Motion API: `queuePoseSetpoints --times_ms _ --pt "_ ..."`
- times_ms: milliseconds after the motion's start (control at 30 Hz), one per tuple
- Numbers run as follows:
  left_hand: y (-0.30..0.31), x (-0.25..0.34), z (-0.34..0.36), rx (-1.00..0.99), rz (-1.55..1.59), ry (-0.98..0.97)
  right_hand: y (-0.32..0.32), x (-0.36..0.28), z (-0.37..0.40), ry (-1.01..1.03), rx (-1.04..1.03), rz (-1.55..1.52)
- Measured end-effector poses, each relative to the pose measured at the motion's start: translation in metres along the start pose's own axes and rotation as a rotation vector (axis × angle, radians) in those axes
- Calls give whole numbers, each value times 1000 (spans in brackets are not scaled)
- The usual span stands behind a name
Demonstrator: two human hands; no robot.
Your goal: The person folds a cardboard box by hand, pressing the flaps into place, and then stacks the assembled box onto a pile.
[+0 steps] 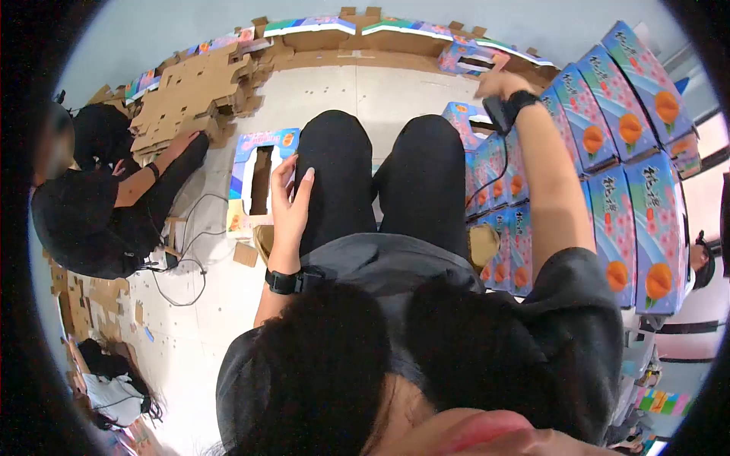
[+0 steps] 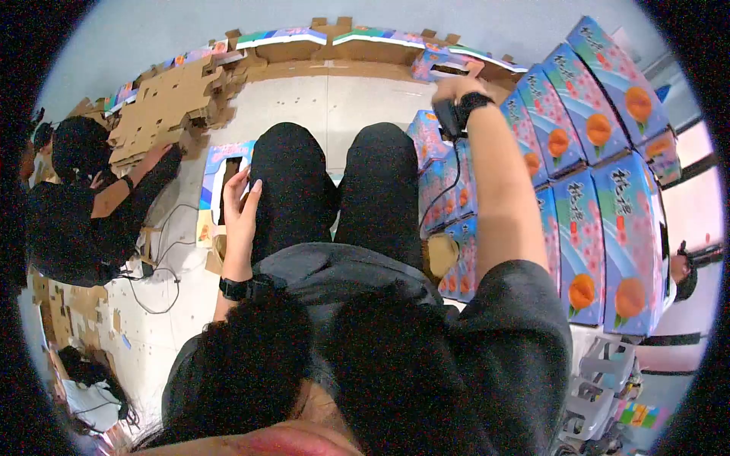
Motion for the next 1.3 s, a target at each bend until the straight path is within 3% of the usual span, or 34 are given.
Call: queuePoseSetpoints --times_ms 67,100,167,200,233,300,367,433,533,600,667,767,867,967,1067,1200,1300 --pt "0 0 -2 -24 -25 24 -64 0 -4 6 -227 -105" --pt "-1 0 -3 -39 -35 35 -86 8 -9 -26 18 58" --pt "-4 4 -4 -123 -116 32 -125 0 20 -148 -261 -176" --pt "-6 6 -5 -168 -155 29 -153 9 -1 -53 53 -12" --pt "-11 8 -5 -234 -159 19 -118 -29 66 -164 -318 -129" --pt "-20 11 -5 -366 -162 1 -209 5 26 -133 -312 -79" --pt "-25 13 -6 -417 -257 -4 -213 -8 41 -175 -397 -122" --pt "-29 15 -11 -435 -325 -12 -239 3 33 -250 -352 -158" --pt "-35 15 -23 -404 -277 52 -249 3 27 -389 -381 -256" --pt "-35 7 -30 -340 -270 103 -279 4 9 -361 -457 -310" --pt "-31 0 -36 -282 -263 172 -345 16 -30 -199 -548 -331" --pt "-29 -3 -41 -236 -283 231 -328 2 -31 -54 -491 -221" --pt "-24 -10 -37 -190 -317 361 -400 30 -57 -21 -262 -150" --pt "-18 -16 -40 -235 -416 268 -381 13 -41 -157 -237 -212" --pt "-19 -19 -40 -225 -367 301 -459 24 -59 -137 -317 -237" --pt "-18 -21 -44 -259 -390 255 -461 3 -47 -115 -348 -354" --pt "-18 -26 -45 -225 -285 347 -461 -20 -45 -86 -390 -573"
Point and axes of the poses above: each hand's wrist, its own z-axis away from the middle knuckle, its own y-axis out of the back of the hand, x = y × z, the point moved 7 cm from there along -z, towards the middle knuckle, and after that the axes turned 6 degrees about x, right-handed, at the moved point
